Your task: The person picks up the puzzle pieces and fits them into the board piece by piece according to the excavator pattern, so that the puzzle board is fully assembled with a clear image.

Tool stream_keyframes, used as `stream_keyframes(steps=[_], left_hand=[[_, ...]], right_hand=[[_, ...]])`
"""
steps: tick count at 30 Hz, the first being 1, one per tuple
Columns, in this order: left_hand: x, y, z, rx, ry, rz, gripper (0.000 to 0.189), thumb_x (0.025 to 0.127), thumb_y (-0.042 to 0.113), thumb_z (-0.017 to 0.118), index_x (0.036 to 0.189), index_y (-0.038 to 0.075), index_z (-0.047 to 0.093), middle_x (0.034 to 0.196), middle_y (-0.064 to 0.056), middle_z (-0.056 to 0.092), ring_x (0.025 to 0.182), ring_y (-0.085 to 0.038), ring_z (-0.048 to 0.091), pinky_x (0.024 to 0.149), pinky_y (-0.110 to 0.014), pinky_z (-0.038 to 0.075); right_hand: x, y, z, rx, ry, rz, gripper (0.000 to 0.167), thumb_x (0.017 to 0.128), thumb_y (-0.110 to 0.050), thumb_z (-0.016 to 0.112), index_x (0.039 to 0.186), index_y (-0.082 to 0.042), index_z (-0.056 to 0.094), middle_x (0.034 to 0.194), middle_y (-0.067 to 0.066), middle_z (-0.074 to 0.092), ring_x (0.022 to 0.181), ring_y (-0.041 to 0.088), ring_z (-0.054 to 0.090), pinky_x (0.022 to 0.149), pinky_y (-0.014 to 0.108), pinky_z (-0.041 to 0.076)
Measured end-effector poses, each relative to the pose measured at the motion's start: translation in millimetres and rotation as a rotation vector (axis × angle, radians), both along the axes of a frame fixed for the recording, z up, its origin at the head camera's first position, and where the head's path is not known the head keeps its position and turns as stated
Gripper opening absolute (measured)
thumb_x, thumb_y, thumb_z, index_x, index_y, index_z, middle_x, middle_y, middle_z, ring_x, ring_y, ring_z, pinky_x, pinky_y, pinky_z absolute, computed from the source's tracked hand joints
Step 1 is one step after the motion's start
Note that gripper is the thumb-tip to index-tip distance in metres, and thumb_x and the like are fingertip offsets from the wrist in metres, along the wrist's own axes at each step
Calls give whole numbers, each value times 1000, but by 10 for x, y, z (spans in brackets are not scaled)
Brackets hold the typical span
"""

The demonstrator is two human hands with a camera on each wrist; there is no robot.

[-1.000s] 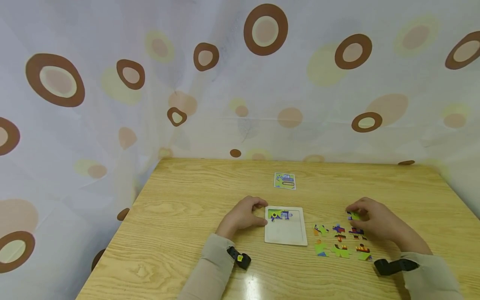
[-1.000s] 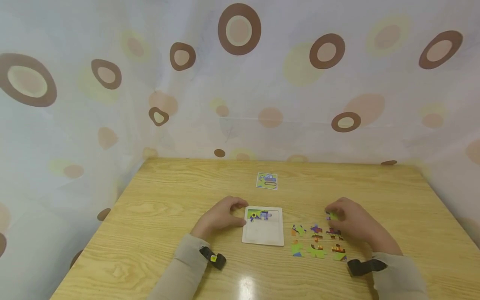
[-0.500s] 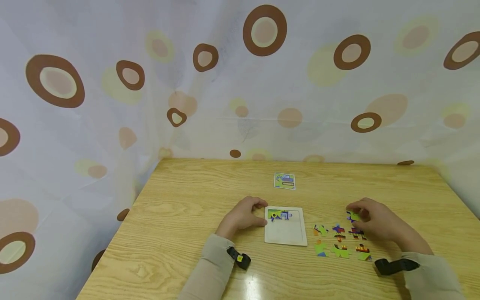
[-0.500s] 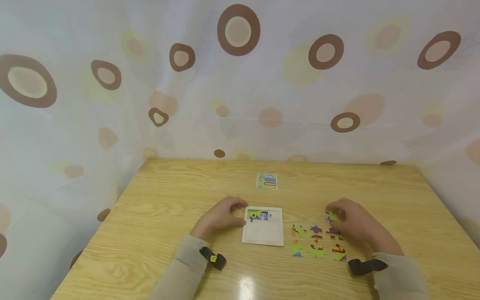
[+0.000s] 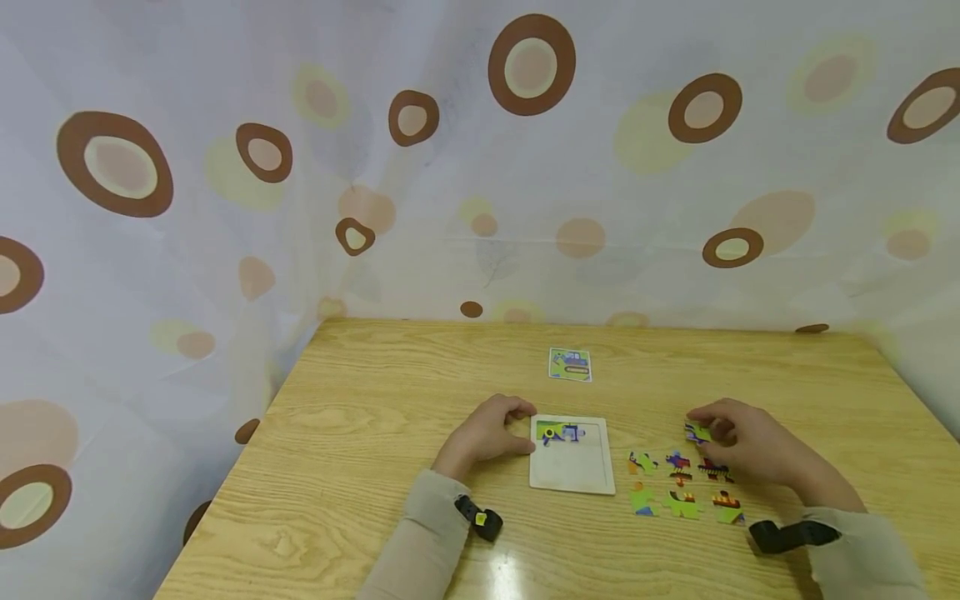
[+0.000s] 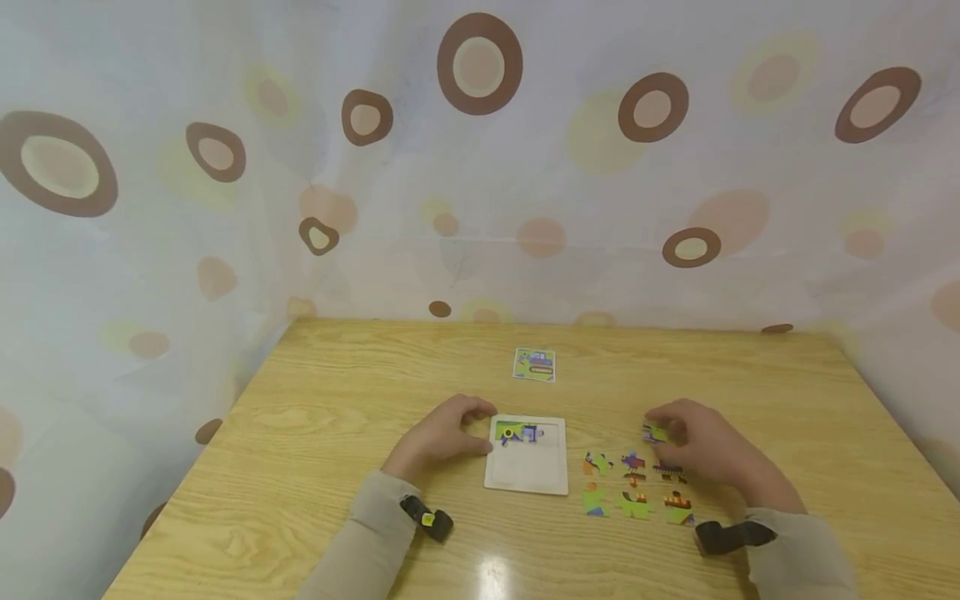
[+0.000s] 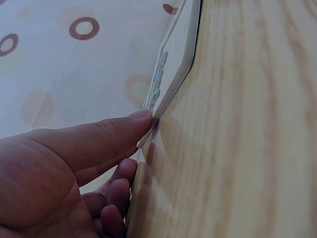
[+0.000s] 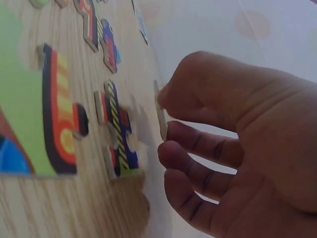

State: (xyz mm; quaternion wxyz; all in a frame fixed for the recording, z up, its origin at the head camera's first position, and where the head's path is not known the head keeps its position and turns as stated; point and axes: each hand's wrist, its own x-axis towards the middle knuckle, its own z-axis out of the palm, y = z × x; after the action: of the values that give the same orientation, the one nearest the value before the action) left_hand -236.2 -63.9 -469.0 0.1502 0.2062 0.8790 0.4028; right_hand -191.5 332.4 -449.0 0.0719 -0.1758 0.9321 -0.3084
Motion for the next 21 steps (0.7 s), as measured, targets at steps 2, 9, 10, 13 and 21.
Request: stream_keyframes(steps=[2,9,10,13,21], left_hand=[[2,2,-2,-4,-1,3,48,82,15,82,127,14,65,118,3,59,107,-14,52,96,-32,44],[4,3,-10,4,4,0,47,82,14,82,126,12,65,118,1,60,107,-17,52,95,-34,44],[3,3,-12,5,5,0,47,82,14,82,126,12,65,118,0,60,106,-17,52,95,-34,44],[7,1,-8,11,8,-1,47,82,14,83,125,11,66,117,0,60,105,-17,52,94,-34,44],[12,5,3,13,4,0,47,82,14,82,126,11,65,118,-1,60,107,-18,52,95,-35,44]], right_hand=[[5,-24,-4,-26,17,13,45,90,-17,73,129,0,60,116,8,61,93,17,58,72,32,52],[20,-133,-12,-106,81,84,39,89,-13,74,124,-1,63,111,4,60,87,11,55,65,27,49],[26,-153,-7,-114,95,90,37,89,-12,74,123,-1,64,110,4,60,86,12,54,64,27,48],[40,-215,4,-118,136,105,34,89,-10,74,122,-3,65,110,3,59,85,14,52,63,26,46],[78,-386,58,-82,174,103,33,89,-11,73,122,-11,66,115,-3,57,91,13,52,70,30,47]])
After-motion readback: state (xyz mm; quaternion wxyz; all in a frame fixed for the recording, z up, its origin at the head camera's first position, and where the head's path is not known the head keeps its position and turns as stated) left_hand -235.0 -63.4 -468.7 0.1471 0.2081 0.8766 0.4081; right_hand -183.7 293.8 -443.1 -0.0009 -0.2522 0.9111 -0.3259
